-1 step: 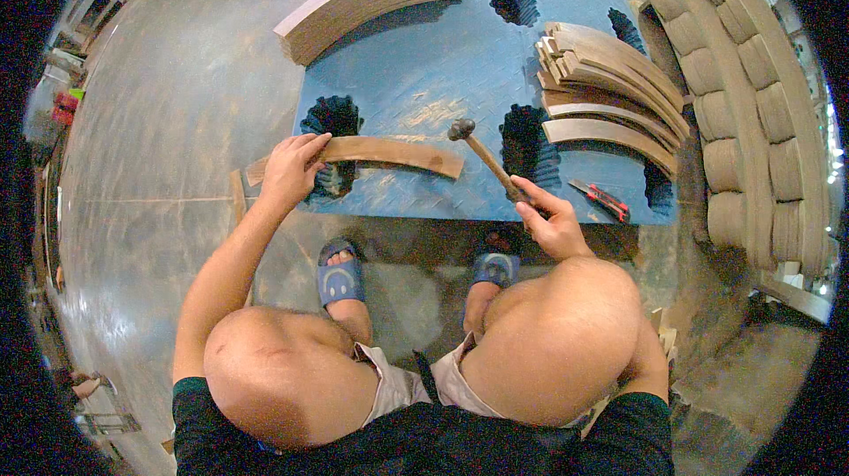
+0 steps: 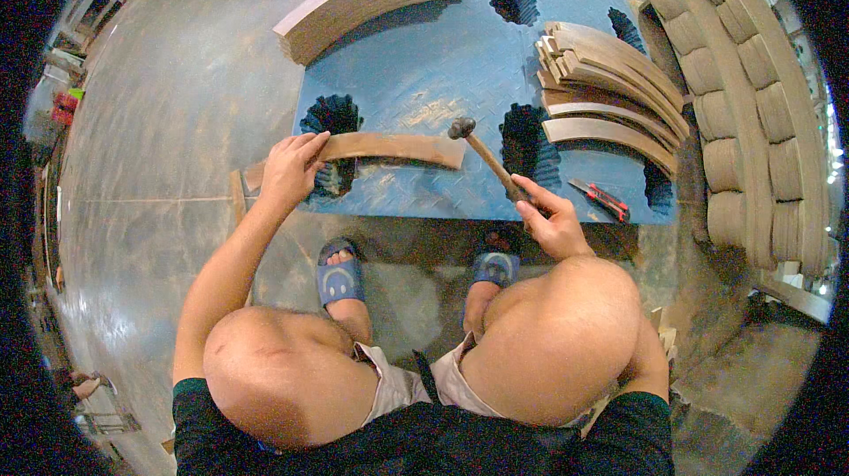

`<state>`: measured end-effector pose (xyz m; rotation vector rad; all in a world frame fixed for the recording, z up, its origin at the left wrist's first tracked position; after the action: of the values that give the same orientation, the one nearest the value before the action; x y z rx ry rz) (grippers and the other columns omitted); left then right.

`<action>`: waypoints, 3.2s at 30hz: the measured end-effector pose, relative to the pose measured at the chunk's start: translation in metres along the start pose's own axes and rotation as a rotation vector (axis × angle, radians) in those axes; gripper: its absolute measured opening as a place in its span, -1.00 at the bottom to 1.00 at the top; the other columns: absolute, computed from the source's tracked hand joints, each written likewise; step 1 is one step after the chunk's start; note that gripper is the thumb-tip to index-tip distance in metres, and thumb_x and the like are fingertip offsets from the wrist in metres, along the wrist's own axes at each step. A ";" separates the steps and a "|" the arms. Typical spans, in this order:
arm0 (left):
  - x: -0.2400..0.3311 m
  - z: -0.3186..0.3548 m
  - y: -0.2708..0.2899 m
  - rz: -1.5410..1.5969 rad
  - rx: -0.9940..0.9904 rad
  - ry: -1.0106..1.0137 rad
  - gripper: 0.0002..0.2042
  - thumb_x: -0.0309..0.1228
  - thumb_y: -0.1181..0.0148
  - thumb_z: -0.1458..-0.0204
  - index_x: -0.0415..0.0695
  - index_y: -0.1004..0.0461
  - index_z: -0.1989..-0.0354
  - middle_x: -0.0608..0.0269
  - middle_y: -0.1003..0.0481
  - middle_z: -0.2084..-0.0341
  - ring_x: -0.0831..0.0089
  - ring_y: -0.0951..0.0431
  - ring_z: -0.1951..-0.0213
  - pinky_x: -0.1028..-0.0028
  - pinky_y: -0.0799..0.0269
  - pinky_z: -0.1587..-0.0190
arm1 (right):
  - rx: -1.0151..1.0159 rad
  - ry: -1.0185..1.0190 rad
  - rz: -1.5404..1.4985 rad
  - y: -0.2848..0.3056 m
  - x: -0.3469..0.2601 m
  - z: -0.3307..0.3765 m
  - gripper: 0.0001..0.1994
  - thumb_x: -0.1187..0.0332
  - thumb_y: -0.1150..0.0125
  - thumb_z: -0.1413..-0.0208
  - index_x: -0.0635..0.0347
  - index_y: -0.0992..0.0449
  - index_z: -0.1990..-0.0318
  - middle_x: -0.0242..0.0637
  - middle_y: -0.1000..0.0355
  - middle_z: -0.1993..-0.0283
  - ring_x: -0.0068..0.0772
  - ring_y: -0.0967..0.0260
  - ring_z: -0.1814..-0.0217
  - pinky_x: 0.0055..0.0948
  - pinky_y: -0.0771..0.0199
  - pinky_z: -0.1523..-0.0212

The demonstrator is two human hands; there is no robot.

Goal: The person uses a hammer and a small wooden tool to tap curved wood strips into place on a blue pallet, handling and positioning the strips individually.

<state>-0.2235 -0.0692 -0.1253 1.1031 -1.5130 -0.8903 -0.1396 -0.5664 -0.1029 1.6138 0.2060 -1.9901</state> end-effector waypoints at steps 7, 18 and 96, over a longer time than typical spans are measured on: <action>0.045 0.011 0.009 0.091 0.022 0.118 -0.43 -0.21 -0.53 -0.22 0.10 -0.64 -0.43 0.13 -0.70 -0.09 -0.03 -0.70 -0.04 0.06 -0.63 -0.07 | 0.095 0.121 0.169 0.001 -0.010 -0.007 -0.49 0.45 -0.36 -0.51 0.01 -0.57 -0.56 -0.51 -0.62 0.20 -0.68 -0.38 0.29 -0.50 -0.45 0.25; 0.072 0.024 -0.015 0.145 0.015 0.049 -0.46 -0.19 -0.52 -0.22 0.04 -0.66 -0.39 0.05 -0.61 0.00 -0.03 -0.62 -0.01 0.09 -0.59 -0.10 | 0.170 0.494 0.785 -0.022 -0.042 -0.039 -0.46 0.28 -0.41 -0.42 -0.31 -0.59 -0.52 -0.10 -0.66 0.21 0.02 -0.67 0.28 -0.11 -0.65 0.28; 0.074 0.032 -0.036 0.227 0.095 0.042 -0.49 -0.36 -0.45 -0.27 -0.05 -0.63 -0.41 -0.02 -0.56 0.03 -0.07 -0.68 0.19 0.06 -0.63 0.13 | 0.294 0.320 0.989 -0.025 -0.017 -0.046 -0.36 0.36 -0.29 -0.46 -0.52 -0.46 -0.61 -0.10 -0.48 0.26 0.13 -0.57 0.30 0.08 -0.62 0.28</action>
<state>-0.2520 -0.1510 -0.1426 0.9876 -1.6222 -0.6415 -0.1111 -0.5196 -0.1049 1.7094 -0.6755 -1.0262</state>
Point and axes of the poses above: each hand's wrist, its own z-axis away from the middle knuckle, its own y-axis out of the back of the hand, x = y × z, the point moved 5 cm from there along -z, towards the middle knuckle
